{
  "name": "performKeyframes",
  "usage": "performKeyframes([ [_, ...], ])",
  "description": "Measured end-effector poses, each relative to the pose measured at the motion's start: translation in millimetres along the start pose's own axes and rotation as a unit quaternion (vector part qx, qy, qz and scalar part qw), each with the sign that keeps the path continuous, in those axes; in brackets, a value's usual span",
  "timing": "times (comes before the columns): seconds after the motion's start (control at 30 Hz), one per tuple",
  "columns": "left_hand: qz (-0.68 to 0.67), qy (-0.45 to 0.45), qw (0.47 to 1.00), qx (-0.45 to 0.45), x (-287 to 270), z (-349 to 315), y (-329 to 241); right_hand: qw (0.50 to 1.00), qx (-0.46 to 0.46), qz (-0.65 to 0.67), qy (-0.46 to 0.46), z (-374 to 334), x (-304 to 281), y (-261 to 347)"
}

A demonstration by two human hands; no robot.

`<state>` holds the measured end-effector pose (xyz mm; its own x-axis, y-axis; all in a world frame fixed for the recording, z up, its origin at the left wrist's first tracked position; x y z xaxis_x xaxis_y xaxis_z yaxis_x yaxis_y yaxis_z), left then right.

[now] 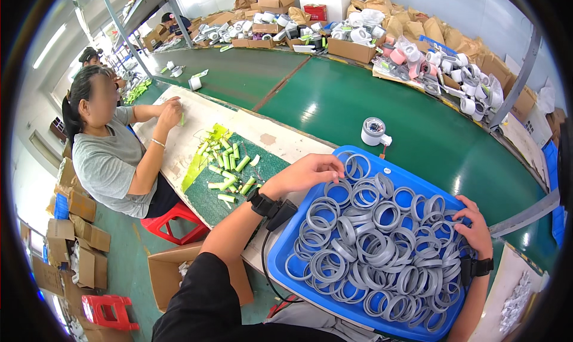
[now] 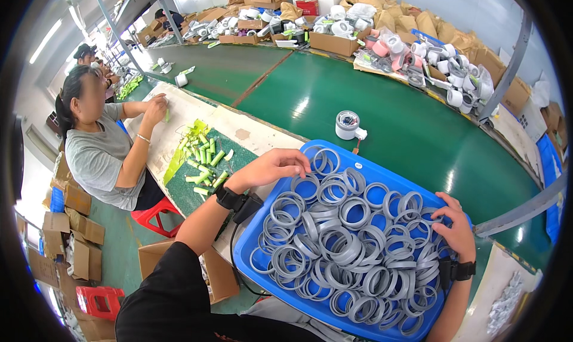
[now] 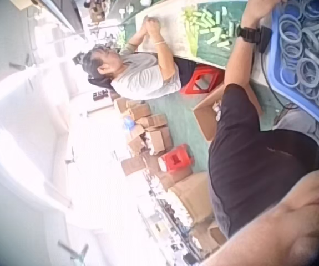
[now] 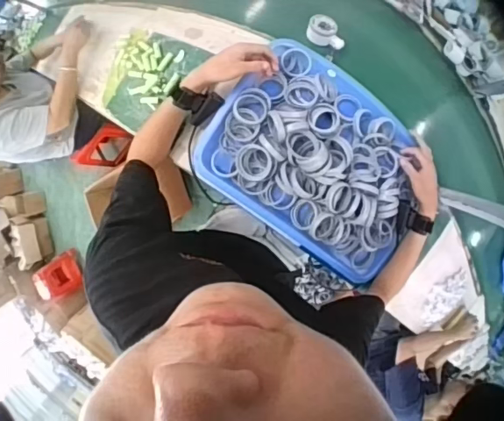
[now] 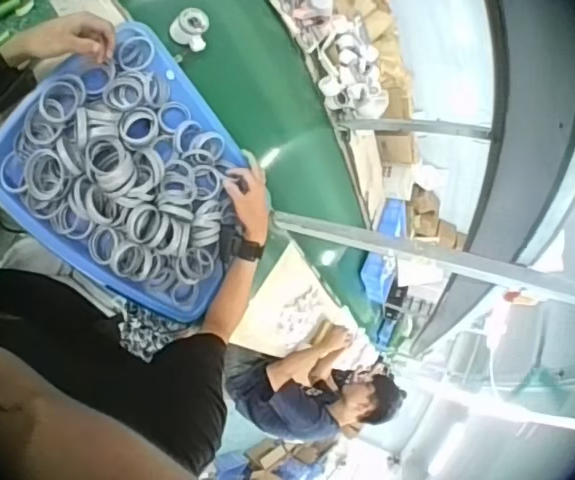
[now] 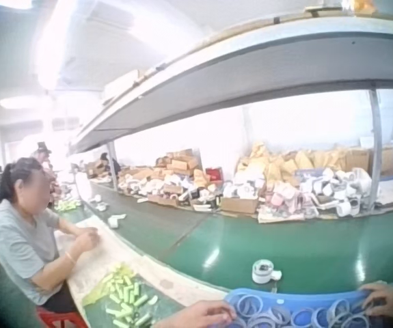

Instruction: Manually assemble gray ring-shaped components and circular electronic housing units.

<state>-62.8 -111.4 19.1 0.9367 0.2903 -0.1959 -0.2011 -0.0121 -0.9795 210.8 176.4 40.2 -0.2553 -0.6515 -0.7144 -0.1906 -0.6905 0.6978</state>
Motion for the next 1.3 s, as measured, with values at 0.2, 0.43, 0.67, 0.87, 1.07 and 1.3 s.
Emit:
performKeyframes([
  [0.2,0.004,-0.004,1.000,-0.024,1,-2,1,1.000,0.003,0.005,-0.002,-1,1,-1],
  [0.43,0.007,0.004,1.000,-0.007,2,0,-1,1.000,-0.004,0.004,-0.003,1,-2,2],
  [0.67,0.012,-0.013,1.000,-0.024,-1,-3,0,1.000,-0.012,0.003,-0.001,0,1,2],
  [0.87,0.020,-0.008,1.000,-0.023,-1,-1,-1,1.000,-0.011,0.009,-0.004,-2,-2,1],
  [1.07,0.015,-0.013,0.999,-0.038,2,-2,-3,1.000,-0.009,-0.001,-0.009,1,-3,4],
  [1.3,0.035,-0.020,0.998,-0.042,4,-2,-7,1.000,-0.024,-0.003,0.000,-5,-2,1],
])
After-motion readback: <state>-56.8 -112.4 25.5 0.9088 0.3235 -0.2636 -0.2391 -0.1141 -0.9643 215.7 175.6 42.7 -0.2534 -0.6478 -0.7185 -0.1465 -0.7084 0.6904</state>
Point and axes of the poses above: each hand's wrist, its own z-axis towards the middle knuckle, its own x-axis out of the palm, y = z × x, the point moved 8 cm from there along z, towards the middle knuckle, and after that the axes turned 1 degree about -x, right-handed, at the moved point
